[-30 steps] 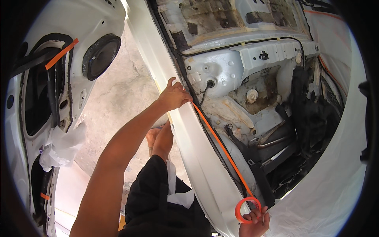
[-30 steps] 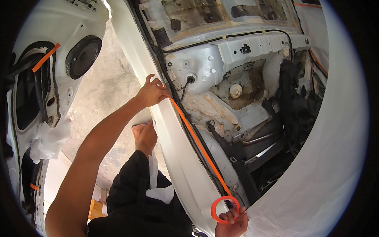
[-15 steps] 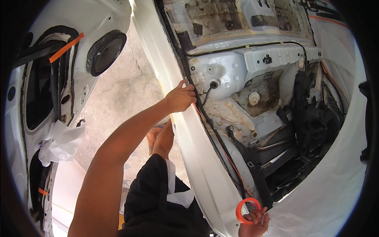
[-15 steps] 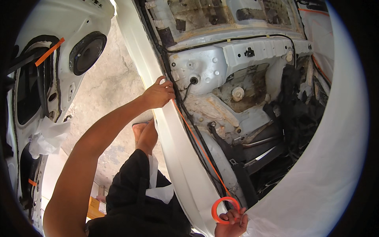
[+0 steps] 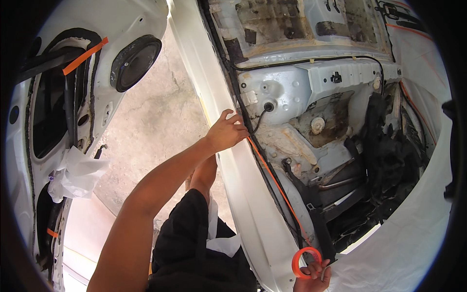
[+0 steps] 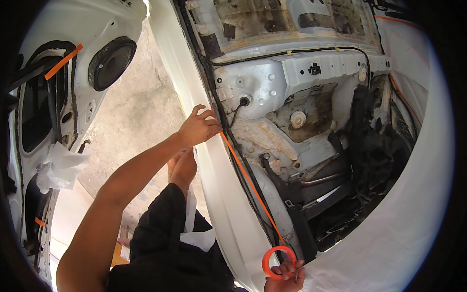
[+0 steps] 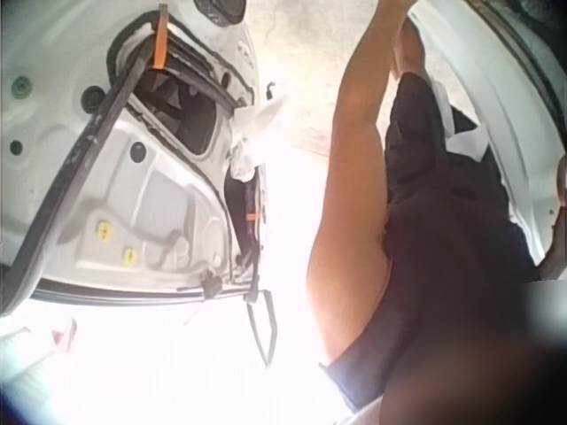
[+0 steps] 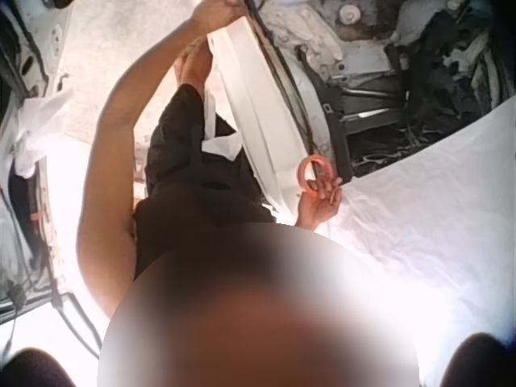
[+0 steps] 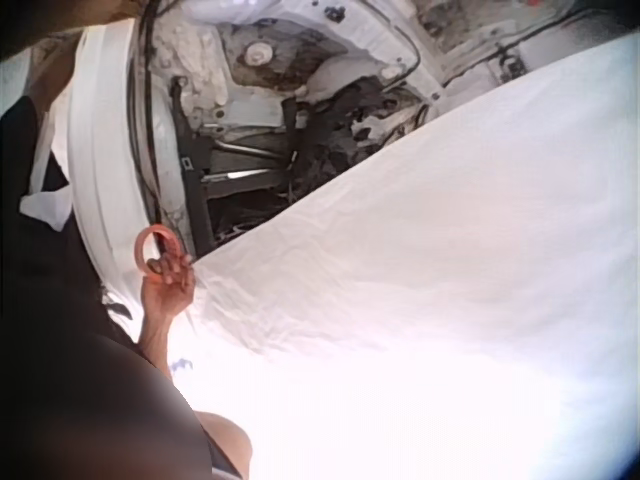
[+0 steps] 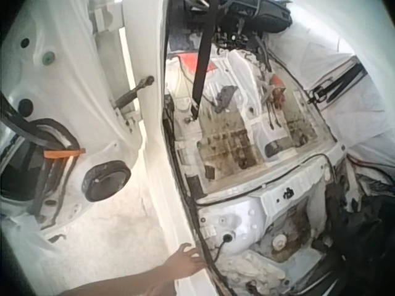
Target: The person applies masking tape and paper to the edges of a white car door and its window opening. They unroll and tear off pieces of masking paper, then press orange tape along the door frame and window perimeter to secure the paper in place.
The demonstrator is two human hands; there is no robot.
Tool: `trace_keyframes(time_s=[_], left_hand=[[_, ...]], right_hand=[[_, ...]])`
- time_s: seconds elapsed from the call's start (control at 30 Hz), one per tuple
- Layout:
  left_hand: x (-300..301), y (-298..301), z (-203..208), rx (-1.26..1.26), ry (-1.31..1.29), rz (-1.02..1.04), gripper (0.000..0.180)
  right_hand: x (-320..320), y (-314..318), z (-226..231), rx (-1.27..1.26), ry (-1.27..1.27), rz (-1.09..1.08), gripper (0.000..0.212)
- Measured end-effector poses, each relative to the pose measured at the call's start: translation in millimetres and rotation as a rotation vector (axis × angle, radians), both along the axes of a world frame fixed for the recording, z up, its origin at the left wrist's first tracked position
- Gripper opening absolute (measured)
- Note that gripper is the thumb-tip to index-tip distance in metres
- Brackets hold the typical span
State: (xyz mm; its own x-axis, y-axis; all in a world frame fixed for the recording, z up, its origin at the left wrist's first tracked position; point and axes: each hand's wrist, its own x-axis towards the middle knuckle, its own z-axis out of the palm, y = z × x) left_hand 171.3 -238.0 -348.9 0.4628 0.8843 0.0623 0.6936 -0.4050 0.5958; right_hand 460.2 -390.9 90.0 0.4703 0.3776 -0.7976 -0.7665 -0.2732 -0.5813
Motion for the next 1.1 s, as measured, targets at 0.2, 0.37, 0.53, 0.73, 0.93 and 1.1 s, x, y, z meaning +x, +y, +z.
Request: trace_keyframes(time_s=[0.2, 0.37, 0.53, 0.73, 0.93, 1.1], left_hand=[[3, -2, 0, -0.018, -0.027, 0.045, 0.007], [-4, 13, -3, -0.054, -0.033, -0.066, 0.006], [-11, 21, -5, -0.096, -0.020, -0.273, 0.019], [-8, 4, -6, -0.076, -0.072, -0.182, 0.017], [13, -21, -3, -0.038, -0.098, 0.200, 0.011], [23, -28, 5, -0.053, -0.049, 0.303, 0.009]], right_hand=[[1, 2, -1, 0.056, 0.018, 0.019, 0.028], [-4, 8, -1, 0.087, 0.069, 0.030, 0.029], [-1, 18, 2, 0.026, 0.044, 0.086, 0.026], [8, 24, 21, -0.161, -0.137, 0.442, 0.030], [-1, 62, 47, -0.154, -0.935, 1.465, 0.037], [-8, 88, 59, -0.429, -0.901, 1.568, 0.032]])
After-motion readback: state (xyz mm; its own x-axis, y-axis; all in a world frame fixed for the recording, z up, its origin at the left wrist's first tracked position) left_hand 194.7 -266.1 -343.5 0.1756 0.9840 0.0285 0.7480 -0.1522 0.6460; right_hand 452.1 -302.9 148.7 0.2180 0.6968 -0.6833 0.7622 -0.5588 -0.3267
